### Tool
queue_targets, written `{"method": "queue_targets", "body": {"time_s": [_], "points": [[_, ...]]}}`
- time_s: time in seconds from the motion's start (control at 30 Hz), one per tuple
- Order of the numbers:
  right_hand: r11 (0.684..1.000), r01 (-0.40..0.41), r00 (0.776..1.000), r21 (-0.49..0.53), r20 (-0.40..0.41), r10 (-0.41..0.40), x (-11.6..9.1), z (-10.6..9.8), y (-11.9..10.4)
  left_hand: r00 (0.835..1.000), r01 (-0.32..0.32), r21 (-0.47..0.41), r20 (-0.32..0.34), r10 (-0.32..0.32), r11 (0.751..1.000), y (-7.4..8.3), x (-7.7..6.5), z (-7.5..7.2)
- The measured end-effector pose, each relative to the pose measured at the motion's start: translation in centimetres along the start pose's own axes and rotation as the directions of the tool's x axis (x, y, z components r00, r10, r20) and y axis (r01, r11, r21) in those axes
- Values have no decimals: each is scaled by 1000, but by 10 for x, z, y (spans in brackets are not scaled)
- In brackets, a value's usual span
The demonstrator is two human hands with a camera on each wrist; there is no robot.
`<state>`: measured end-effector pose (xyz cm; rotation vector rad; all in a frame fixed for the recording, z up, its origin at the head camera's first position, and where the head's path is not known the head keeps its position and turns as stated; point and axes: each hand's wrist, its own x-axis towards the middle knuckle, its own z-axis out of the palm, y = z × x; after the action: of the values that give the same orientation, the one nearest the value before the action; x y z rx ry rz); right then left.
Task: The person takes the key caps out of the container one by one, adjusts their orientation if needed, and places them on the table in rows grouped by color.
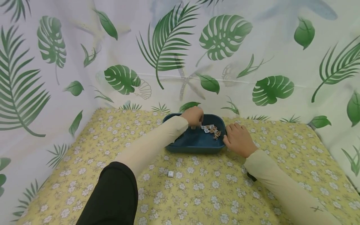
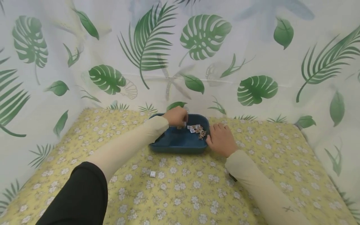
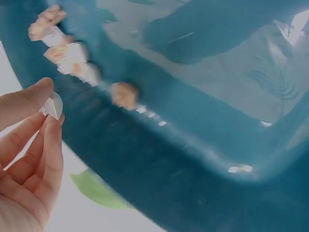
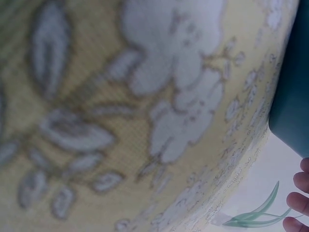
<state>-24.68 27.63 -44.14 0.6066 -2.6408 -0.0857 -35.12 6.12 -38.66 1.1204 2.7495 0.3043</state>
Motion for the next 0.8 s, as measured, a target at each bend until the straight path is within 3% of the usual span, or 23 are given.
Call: {"method": "queue_targets", "body": {"time_s": [0.27,0.4,0.6,0.8], "points": [[1000,-6,1000,5,18,6,0,-1,-1,995,-102,-84,-31,100,991,22,-42,-43],[1000,-4,1000,0,17,4,0,-2,-2,990,-139,-143,-39,134,980,31,-68,-55],[1000,6,1000,-5,6,-6,0,-2,-3,984,-176,-309,-67,163,935,31,-111,-54],[1000,11,1000,-5,15,-11,2,-3,-3,989,-137,-434,-109,99,890,21,-149,-41]]}}
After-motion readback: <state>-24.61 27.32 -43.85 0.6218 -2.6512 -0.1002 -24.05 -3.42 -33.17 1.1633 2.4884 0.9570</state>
